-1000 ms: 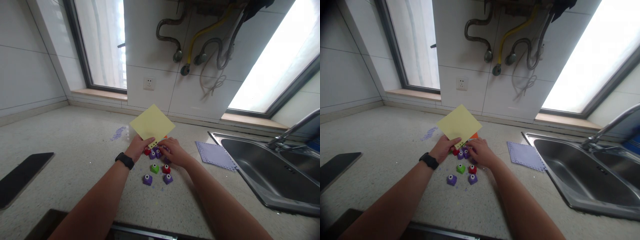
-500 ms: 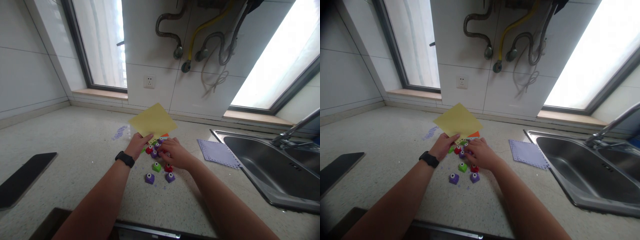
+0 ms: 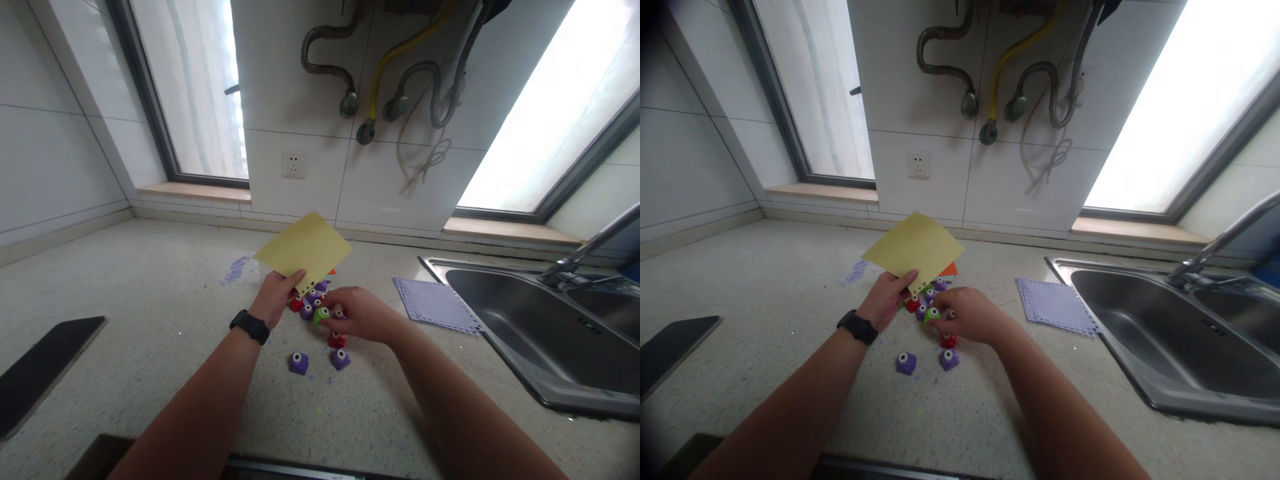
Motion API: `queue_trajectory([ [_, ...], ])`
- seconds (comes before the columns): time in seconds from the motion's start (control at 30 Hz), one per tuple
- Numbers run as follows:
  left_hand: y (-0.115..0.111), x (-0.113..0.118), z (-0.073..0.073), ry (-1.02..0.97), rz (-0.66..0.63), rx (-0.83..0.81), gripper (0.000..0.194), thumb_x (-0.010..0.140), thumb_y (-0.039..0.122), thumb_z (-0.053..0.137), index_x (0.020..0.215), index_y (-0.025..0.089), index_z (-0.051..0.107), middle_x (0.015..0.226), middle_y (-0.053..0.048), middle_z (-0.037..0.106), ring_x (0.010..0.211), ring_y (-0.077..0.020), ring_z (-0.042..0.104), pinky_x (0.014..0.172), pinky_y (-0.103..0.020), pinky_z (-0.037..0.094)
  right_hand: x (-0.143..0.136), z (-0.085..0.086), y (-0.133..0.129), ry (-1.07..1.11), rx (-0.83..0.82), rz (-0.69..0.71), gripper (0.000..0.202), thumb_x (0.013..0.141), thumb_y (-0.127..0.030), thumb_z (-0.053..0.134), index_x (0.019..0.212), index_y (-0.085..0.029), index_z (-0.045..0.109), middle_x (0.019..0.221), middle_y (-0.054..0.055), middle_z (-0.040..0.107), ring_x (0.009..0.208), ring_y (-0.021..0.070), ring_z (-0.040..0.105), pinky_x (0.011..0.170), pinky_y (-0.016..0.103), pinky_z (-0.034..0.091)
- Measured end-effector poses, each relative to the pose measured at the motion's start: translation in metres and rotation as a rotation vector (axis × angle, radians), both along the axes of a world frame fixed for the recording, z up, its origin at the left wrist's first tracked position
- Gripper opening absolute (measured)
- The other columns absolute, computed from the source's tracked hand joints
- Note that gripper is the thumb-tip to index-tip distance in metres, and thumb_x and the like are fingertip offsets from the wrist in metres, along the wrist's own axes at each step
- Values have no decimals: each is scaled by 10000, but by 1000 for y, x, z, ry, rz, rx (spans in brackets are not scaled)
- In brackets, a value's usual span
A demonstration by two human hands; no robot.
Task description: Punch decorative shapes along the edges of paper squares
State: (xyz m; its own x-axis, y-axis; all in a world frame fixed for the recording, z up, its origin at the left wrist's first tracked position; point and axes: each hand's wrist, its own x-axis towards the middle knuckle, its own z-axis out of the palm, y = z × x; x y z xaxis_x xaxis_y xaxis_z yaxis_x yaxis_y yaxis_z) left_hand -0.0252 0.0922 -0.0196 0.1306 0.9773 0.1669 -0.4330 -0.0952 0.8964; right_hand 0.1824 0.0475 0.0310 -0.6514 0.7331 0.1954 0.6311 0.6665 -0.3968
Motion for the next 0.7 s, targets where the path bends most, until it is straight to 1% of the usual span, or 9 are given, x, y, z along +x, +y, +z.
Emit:
queue_trajectory([
  [0.07,1,0,-2,18,6,-4,415,722,409,855,1009,127,752,900,-82,753,603,-113,613,555,-235,485,16,5,2,197,-126,-101,151,882,-320,685,986,-211,698,833,28,719,734,168,647,684,317,470],
  [0.1,1,1,-3,30,5,-7,412,727,406,853,1005,120,748,861,-71,741,538,-87,556,500,-219,444,23,6,3,319,-205,-146,176,886,-341,692,1001,-208,678,836,31,719,730,167,659,671,315,487],
  [0.17,-1,2,-4,52,-11,-12,403,746,397,842,1008,109,739,803,-50,711,455,-45,436,427,-199,363,35,4,6,565,-370,-213,247,860,-370,740,1011,-207,630,827,29,717,707,163,678,643,307,511],
  [0.23,-4,4,-3,70,-35,-8,402,763,383,832,1046,115,731,814,-41,700,437,-25,377,408,-187,325,39,-1,8,781,-495,-229,311,809,-355,805,988,-210,596,801,9,708,672,146,680,626,289,521],
  [0.33,-10,9,1,100,-60,3,414,762,358,835,1092,133,724,875,-47,708,457,-26,399,410,-179,331,34,-14,7,1088,-607,-183,349,746,-287,867,949,-208,595,827,-13,694,689,116,677,645,250,523],
  [0.4,-14,12,3,130,-70,3,410,762,355,835,1089,133,726,892,-55,715,474,-38,438,416,-182,357,26,-22,5,1252,-681,-164,349,735,-266,877,934,-210,596,839,-24,686,692,98,669,655,228,523],
  [0.57,-20,13,6,212,-72,-3,391,779,370,821,1077,135,731,893,-57,725,523,-76,527,457,-203,442,15,-36,-6,1417,-768,-101,318,770,-250,856,942,-228,589,820,-36,681,688,84,657,665,206,516],
  [0.7,-23,13,10,252,-67,-3,337,798,373,806,1029,136,740,829,-36,719,550,-92,551,475,-204,453,16,-44,-10,1463,-795,-109,303,793,-295,839,959,-233,593,836,-24,689,695,102,667,670,222,513],
])
